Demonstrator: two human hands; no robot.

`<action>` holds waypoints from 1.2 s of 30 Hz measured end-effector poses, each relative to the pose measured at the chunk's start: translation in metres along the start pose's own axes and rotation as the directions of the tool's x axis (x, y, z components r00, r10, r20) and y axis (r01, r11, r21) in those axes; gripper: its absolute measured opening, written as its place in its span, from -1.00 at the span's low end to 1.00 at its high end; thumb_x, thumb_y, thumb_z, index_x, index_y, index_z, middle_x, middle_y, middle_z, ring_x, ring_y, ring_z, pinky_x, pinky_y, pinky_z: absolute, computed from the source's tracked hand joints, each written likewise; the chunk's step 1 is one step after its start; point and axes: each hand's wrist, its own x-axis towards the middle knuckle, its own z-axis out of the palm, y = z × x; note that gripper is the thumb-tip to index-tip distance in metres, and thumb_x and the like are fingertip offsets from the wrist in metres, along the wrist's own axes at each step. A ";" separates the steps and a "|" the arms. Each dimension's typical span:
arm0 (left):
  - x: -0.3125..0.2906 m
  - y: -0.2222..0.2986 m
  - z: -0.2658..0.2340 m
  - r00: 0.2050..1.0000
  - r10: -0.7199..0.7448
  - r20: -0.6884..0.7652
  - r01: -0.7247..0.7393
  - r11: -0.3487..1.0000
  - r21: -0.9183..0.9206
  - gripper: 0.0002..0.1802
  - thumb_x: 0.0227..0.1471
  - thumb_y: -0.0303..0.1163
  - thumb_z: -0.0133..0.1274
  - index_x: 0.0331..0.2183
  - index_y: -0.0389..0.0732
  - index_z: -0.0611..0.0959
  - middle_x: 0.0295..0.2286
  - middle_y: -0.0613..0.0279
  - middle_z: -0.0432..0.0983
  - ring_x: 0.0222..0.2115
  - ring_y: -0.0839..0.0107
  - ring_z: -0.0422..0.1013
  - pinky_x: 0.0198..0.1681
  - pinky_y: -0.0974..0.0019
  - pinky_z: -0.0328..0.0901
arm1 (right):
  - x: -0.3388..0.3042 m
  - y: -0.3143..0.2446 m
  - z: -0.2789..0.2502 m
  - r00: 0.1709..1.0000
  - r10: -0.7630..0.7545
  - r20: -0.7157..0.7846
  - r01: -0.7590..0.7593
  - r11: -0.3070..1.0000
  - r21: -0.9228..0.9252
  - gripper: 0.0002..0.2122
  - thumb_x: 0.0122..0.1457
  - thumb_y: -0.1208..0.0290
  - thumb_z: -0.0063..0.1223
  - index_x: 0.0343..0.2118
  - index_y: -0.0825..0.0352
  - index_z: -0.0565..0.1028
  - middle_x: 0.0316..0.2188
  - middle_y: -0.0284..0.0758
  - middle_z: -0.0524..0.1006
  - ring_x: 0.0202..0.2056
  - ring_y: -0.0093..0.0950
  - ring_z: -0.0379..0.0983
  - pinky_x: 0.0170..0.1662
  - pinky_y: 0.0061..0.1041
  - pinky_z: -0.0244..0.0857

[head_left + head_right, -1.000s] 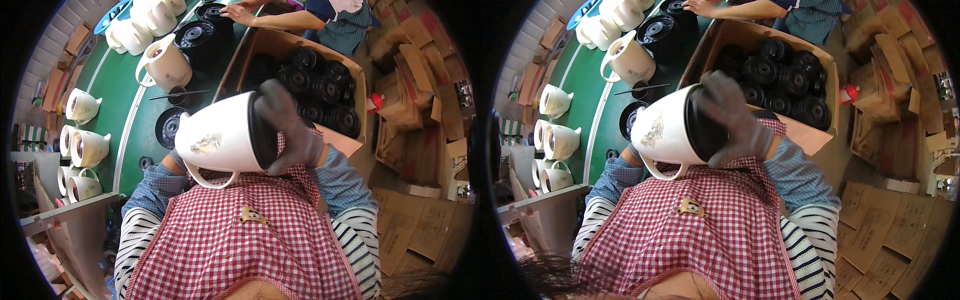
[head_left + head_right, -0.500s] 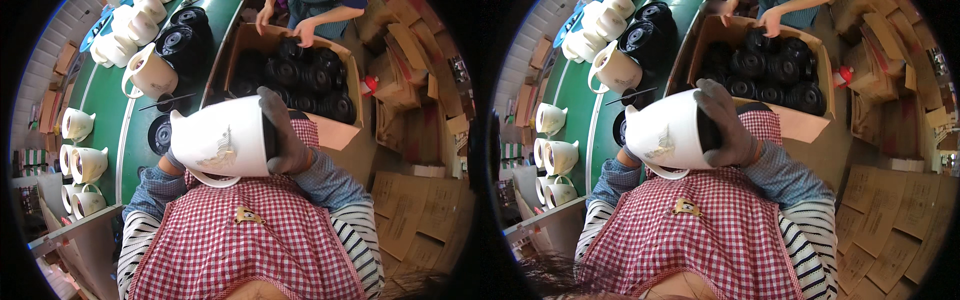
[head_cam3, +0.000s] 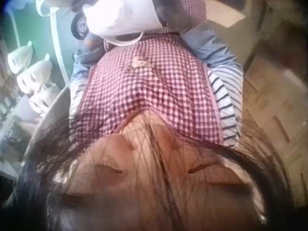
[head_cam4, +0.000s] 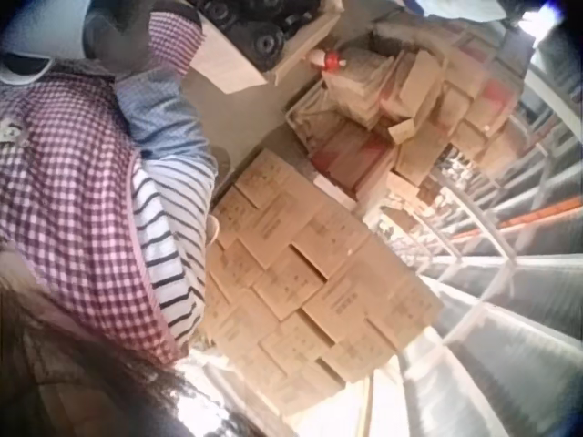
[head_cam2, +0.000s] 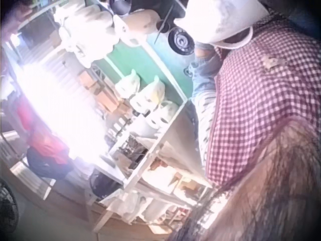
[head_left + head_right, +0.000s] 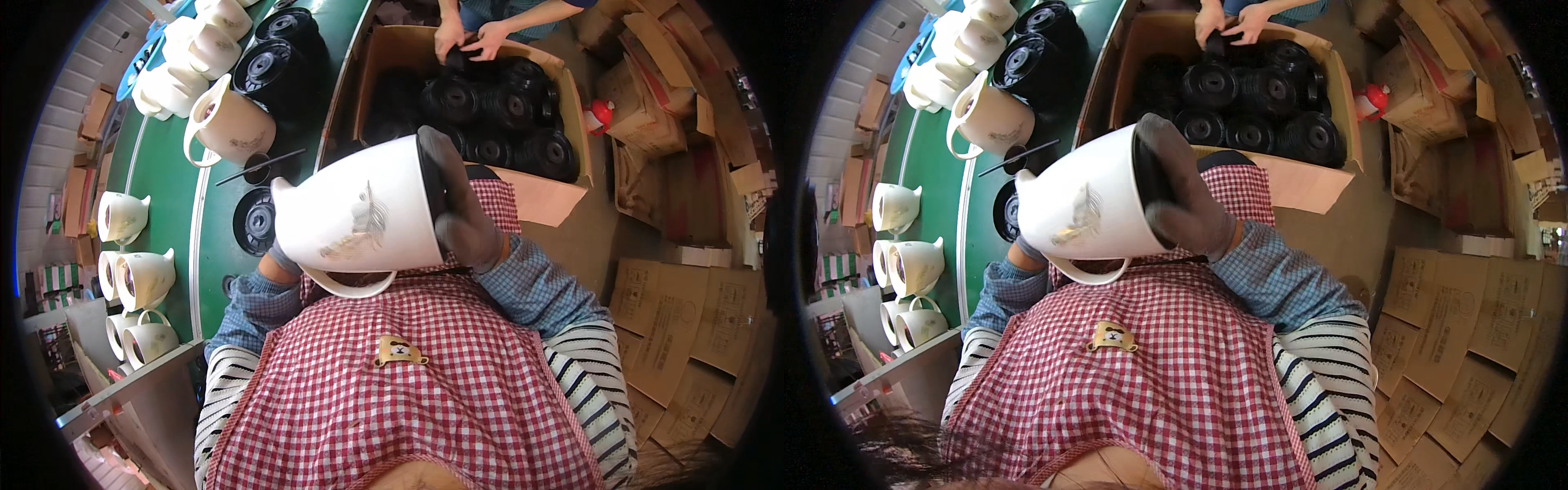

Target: The person assembles white electric kettles by inserting a metal heating element into the base, placing a black plastic base onto the kettle, and securing it. The person handles multiple kettles one at a time on a green workbench.

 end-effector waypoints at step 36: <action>0.061 -0.074 0.166 0.999 0.018 0.037 -0.013 -0.711 0.703 -0.34 -0.33 -0.21 0.48 -0.10 -0.12 0.63 0.15 -0.23 0.21 0.08 -0.16 0.37 0.11 0.02 0.38 | 0.028 -0.064 -0.034 0.784 0.480 0.393 0.062 0.570 -0.819 -0.44 -0.30 0.11 0.44 -0.19 0.28 0.54 0.29 -0.17 0.21 0.23 -0.15 0.19 0.14 -0.12 0.27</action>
